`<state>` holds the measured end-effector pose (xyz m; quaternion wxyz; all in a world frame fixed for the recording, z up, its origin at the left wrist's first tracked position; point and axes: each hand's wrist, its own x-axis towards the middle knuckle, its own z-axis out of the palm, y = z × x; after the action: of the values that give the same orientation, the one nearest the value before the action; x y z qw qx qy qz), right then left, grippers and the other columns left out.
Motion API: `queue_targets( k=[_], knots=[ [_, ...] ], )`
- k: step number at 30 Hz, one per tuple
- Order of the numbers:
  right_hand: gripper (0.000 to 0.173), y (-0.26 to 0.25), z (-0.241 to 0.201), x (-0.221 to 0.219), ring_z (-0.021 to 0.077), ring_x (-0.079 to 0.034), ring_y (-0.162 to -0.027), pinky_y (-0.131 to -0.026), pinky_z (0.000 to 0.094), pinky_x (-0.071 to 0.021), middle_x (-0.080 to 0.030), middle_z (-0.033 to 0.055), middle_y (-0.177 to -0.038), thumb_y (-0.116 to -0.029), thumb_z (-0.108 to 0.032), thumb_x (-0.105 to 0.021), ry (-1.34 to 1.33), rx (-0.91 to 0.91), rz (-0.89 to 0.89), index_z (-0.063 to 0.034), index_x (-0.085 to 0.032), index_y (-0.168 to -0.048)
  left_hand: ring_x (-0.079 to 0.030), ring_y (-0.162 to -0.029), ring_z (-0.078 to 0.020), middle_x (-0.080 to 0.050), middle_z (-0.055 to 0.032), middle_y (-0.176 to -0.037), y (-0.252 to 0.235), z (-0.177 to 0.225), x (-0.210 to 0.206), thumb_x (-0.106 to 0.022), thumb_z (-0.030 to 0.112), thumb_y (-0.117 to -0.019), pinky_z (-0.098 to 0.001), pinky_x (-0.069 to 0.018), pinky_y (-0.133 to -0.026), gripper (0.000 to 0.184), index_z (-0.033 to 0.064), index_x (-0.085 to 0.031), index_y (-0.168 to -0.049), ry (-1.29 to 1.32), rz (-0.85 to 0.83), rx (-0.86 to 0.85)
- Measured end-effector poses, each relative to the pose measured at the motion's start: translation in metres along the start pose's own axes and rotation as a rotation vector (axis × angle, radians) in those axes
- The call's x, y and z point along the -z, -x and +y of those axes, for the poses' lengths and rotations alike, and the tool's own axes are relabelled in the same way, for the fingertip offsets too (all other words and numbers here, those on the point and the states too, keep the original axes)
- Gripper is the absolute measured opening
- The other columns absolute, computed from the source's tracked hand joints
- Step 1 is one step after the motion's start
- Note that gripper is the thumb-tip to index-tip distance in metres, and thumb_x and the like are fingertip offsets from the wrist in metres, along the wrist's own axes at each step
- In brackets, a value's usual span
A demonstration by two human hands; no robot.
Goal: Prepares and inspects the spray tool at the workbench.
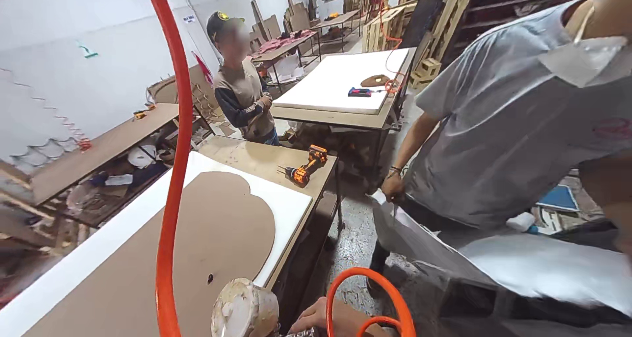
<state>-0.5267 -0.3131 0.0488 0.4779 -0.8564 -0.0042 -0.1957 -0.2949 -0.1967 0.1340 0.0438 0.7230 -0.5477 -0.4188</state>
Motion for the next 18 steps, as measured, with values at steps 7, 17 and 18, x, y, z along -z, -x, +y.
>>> queue_targets(
  k=[7, 17, 18],
  knots=[
    [0.033, -0.015, 0.002, -0.012, 0.0309, -0.072, -0.108, -0.097, 0.0490, -0.0553, -0.073, 0.0168, -0.119, -0.0974, -0.012, -0.068, -0.003, -0.011, -0.067, -0.0071, -0.069, -0.130, -0.067, -0.111, -0.0171, -0.071, -0.0200, -0.116, 0.006, -0.037, 0.002, -0.057, 0.004, -0.0977, -0.0309, -0.0484, -0.104, 0.030, -0.0105, -0.066, -0.123, 0.094, 0.084, -0.221],
    [0.029, -0.057, 0.000, -0.011, 0.0215, -0.076, -0.096, -0.088, 0.0384, -0.0612, -0.077, 0.0126, -0.107, -0.0995, -0.026, -0.068, 0.147, 0.050, 0.255, -0.0052, -0.074, -0.118, -0.071, -0.095, -0.0091, -0.072, -0.0051, -0.108, 0.005, -0.094, 0.023, -0.054, 0.006, -0.0990, -0.0321, -0.0600, -0.088, 0.028, -0.0002, -0.062, -0.125, 0.344, 0.668, -0.353],
    [0.029, -0.061, 0.002, -0.009, 0.0205, -0.076, -0.098, -0.090, 0.0381, -0.0610, -0.077, 0.0118, -0.108, -0.0983, -0.027, -0.070, 0.138, 0.032, 0.265, -0.0061, -0.075, -0.118, -0.070, -0.091, -0.0109, -0.070, -0.0046, -0.107, 0.002, -0.103, 0.021, -0.052, 0.010, -0.1020, -0.0330, -0.0605, -0.084, 0.025, 0.0032, -0.063, -0.124, 0.383, 0.709, -0.391]
  ],
)
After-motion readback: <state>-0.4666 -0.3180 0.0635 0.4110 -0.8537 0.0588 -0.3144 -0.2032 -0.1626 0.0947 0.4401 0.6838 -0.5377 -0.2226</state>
